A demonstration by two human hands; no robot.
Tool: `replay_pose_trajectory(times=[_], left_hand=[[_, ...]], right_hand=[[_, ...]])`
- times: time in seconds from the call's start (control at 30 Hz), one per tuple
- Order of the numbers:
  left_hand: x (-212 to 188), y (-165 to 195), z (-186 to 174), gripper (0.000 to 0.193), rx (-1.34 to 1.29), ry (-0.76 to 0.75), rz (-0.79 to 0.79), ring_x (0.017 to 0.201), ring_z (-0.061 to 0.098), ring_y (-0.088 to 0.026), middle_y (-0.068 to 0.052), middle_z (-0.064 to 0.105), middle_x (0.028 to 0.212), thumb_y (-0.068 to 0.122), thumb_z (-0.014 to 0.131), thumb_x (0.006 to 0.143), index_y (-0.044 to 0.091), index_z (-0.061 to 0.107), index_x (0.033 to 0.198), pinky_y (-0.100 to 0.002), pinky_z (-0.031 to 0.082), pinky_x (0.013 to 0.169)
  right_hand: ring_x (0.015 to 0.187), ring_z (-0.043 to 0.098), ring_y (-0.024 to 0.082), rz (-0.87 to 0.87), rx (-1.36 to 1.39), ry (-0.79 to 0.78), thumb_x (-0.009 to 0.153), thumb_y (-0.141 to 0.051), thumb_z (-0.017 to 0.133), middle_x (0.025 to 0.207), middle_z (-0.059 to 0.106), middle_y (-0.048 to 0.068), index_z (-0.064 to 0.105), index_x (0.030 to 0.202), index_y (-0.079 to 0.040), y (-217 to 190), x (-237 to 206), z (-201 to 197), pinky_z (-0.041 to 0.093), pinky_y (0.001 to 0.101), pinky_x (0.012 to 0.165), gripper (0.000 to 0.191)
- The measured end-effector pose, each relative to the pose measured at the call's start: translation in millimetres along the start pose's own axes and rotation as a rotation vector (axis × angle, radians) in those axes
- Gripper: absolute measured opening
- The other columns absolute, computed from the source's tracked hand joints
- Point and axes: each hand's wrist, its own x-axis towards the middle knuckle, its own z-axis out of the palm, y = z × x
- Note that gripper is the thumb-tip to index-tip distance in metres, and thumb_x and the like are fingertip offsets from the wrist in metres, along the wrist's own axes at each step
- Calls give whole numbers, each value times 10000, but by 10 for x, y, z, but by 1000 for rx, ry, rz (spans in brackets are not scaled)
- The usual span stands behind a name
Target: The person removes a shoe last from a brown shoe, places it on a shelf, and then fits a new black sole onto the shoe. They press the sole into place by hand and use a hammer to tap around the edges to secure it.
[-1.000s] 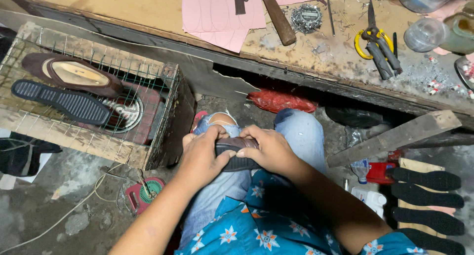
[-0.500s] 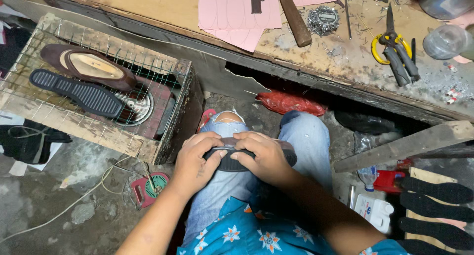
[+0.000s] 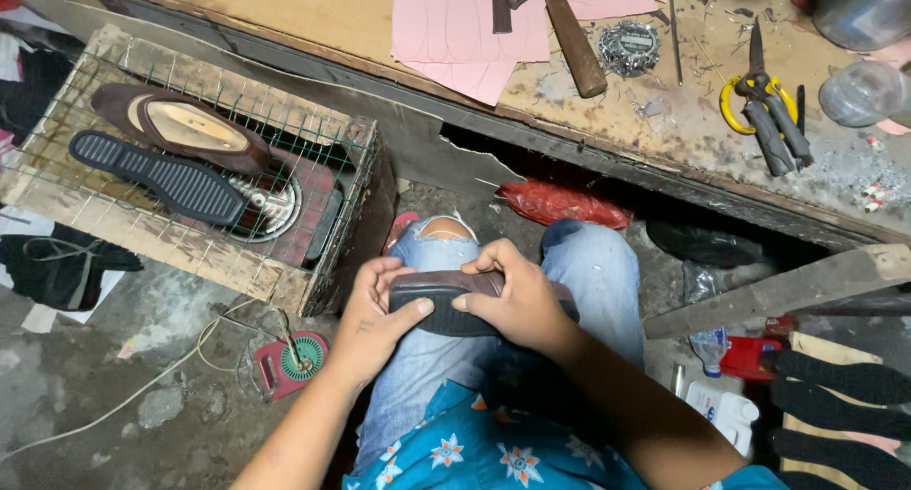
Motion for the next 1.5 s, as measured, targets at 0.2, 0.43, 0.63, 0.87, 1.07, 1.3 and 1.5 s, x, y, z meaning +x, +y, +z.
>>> replay_pose_trajectory(times=[0.2,0.43,0.63,0.87,1.07,1.3,1.5], left_hand=[[-125,-21,150,474,-185,-47,4,1113,657,-174,-110,683,1176,-44,721,847,-14,528,1279,-333,521,999],[-12,382,614,488,-129,-121,63,1059,681,-164,-110,692,1163,-38,731,848,-21,526,1291,-323,555,954],[39,699,1086,519,187,-159,199,960,687,-139,-88,731,1086,65,774,796,4,618,1287,-291,573,867],[80,935,1314,485,294,-254,365,999,731,-189,-101,750,1091,135,750,808,17,642,1266,-319,576,900],[108,975,1397,481,371,-284,437,985,738,-230,-133,739,1088,140,756,820,28,634,1271,-327,570,895],[53,1039,1465,475,438,-279,476,995,755,-305,-174,729,1098,128,714,862,46,604,1317,-346,590,857],[-14,999,1544,487,450,-214,536,1010,757,-318,-182,736,1102,97,702,851,38,602,1324,-351,598,841]], right_hand=[[1071,665,157,-30,191,47,752,-59,865,1143,731,133,526,1111,-49,38,-180,-153,531,322,967,494],[1199,622,204,-101,277,64,796,-14,797,1274,668,152,548,1227,-32,-255,-324,-532,484,366,1054,498],[1261,622,285,-486,-277,198,801,-85,803,1336,643,170,656,1227,-17,-781,-455,-873,475,377,1087,456],[1175,682,301,-569,-385,210,826,-84,811,1302,663,178,703,1164,-10,-1090,-542,-1056,534,363,1005,363],[1134,697,298,-571,-382,190,839,-3,750,1277,661,192,694,1020,-19,-1103,-587,-1116,564,335,944,190],[1044,714,274,-496,-437,229,816,-10,774,1181,683,169,700,1010,-23,-1195,-635,-1181,565,331,887,208],[1025,729,264,-444,-384,411,789,-56,817,1160,706,168,663,956,-30,-1175,-669,-1032,569,335,888,229]])
